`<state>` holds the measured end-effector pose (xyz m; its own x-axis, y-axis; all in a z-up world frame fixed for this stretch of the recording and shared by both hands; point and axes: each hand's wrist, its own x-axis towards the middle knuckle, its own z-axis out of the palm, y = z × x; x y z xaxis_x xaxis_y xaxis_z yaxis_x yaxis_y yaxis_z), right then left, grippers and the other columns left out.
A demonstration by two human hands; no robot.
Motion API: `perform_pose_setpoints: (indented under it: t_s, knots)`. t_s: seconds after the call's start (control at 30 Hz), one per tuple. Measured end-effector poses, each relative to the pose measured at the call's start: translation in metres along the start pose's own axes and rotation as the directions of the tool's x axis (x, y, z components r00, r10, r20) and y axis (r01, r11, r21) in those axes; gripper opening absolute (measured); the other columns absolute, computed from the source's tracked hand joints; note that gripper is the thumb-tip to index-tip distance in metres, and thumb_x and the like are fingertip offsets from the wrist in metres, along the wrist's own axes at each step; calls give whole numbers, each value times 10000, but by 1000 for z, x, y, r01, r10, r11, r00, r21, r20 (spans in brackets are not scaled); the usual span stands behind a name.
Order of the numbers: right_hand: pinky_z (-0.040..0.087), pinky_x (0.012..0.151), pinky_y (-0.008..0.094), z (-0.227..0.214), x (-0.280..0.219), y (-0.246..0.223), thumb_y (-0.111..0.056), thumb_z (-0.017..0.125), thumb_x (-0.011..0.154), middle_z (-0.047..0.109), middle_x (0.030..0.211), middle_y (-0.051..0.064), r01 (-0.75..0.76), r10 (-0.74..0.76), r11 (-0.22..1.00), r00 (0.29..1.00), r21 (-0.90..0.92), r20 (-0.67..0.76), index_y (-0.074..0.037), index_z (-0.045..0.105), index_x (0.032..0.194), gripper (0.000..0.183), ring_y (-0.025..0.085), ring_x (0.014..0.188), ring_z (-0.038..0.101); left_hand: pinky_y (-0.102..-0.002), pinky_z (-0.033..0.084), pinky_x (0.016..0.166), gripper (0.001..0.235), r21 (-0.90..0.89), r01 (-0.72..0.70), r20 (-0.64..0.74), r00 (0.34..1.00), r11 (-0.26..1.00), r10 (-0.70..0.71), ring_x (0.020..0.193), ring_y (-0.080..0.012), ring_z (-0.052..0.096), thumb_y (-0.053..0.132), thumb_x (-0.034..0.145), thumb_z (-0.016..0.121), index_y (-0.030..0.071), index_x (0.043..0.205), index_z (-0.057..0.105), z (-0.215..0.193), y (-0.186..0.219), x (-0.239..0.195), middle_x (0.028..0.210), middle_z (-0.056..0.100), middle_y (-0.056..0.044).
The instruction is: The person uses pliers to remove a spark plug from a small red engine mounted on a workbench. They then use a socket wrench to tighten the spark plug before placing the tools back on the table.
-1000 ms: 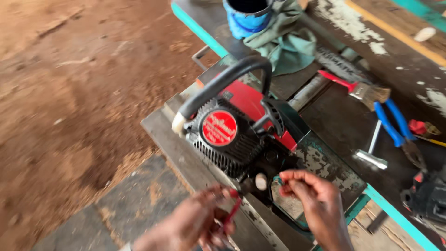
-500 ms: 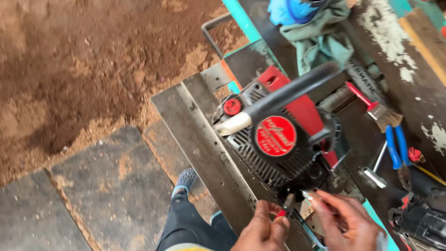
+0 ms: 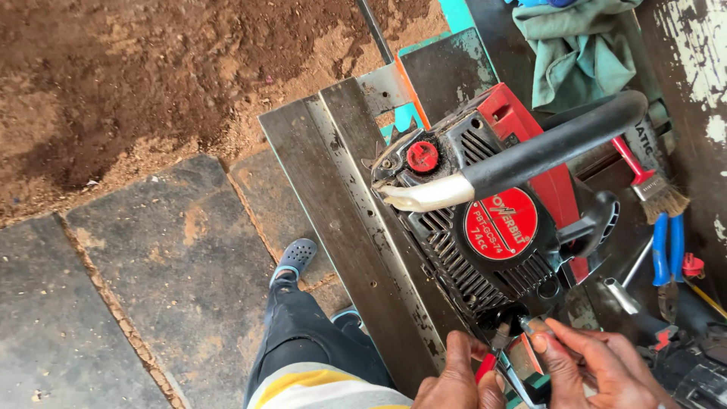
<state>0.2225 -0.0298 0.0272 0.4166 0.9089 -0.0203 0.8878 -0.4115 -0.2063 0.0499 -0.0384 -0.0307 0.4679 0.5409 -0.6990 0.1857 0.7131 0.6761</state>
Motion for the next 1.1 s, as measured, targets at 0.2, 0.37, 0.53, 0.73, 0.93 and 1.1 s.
perform_pose_setpoints:
  t_s: [0.2, 0.37, 0.53, 0.73, 0.93, 1.1]
  knots:
    - [593, 618, 285, -2, 4, -8, -260, 804, 845, 701, 821, 116, 117, -116, 992, 993, -38, 36, -57, 801, 1049, 287, 162, 675, 738, -446, 565, 908, 401, 3, -17, 0, 1000, 1000, 17, 910, -392, 744, 335, 955, 608, 204, 1279, 413, 5, 3, 10, 1086, 721, -81]
    - [612, 703, 311, -12, 8, -28, -190, 784, 853, 733, 914, 137, 109, -94, 987, 988, -122, 119, -50, 812, 1065, 256, 196, 756, 764, -469, 545, 939, 399, -7, -2, 64, 998, 1000, 3, 975, -416, 722, 324, 965, 586, 169, 1282, 401, -2, 8, 7, 1117, 706, -111]
    - [619, 750, 378, -4, 12, -23, -142, 781, 860, 769, 907, 194, -136, 109, 966, 985, 220, 131, 48, 778, 1061, 277, 256, 803, 772, -454, 558, 936, 387, -35, 41, 61, 997, 999, -39, 1016, -384, 730, 335, 943, 568, 169, 1265, 432, -15, 23, -2, 1047, 725, -128]
    - [629, 892, 451, -12, 19, 40, -12, 580, 959, 753, 1116, 259, -415, 232, 593, 909, 690, 347, 165, 643, 1207, 310, 335, 1012, 761, -418, 538, 908, 340, -19, -22, 113, 993, 1000, 24, 976, -287, 722, 338, 1020, 551, 85, 1243, 509, -41, 37, -4, 1010, 727, -175]
    - [584, 901, 487, 9, -2, 65, 46, 571, 925, 714, 1150, 282, -564, 325, 270, 816, 781, 477, 102, 608, 1308, 389, 352, 1063, 713, -309, 474, 477, 298, -286, 112, 302, 953, 952, -21, 576, -153, 562, 317, 1055, 518, 85, 1243, 518, -60, 58, -14, 780, 577, -35]
    - [589, 871, 443, 20, -16, 61, -23, 598, 949, 732, 1078, 214, -590, 420, 84, 752, 803, 508, 67, 638, 1209, 277, 323, 1033, 736, -311, 379, 398, 256, -467, 546, 331, 837, 695, -435, 498, -190, 508, 303, 1023, 587, 196, 1252, 549, -67, 77, -16, 693, 585, -75]
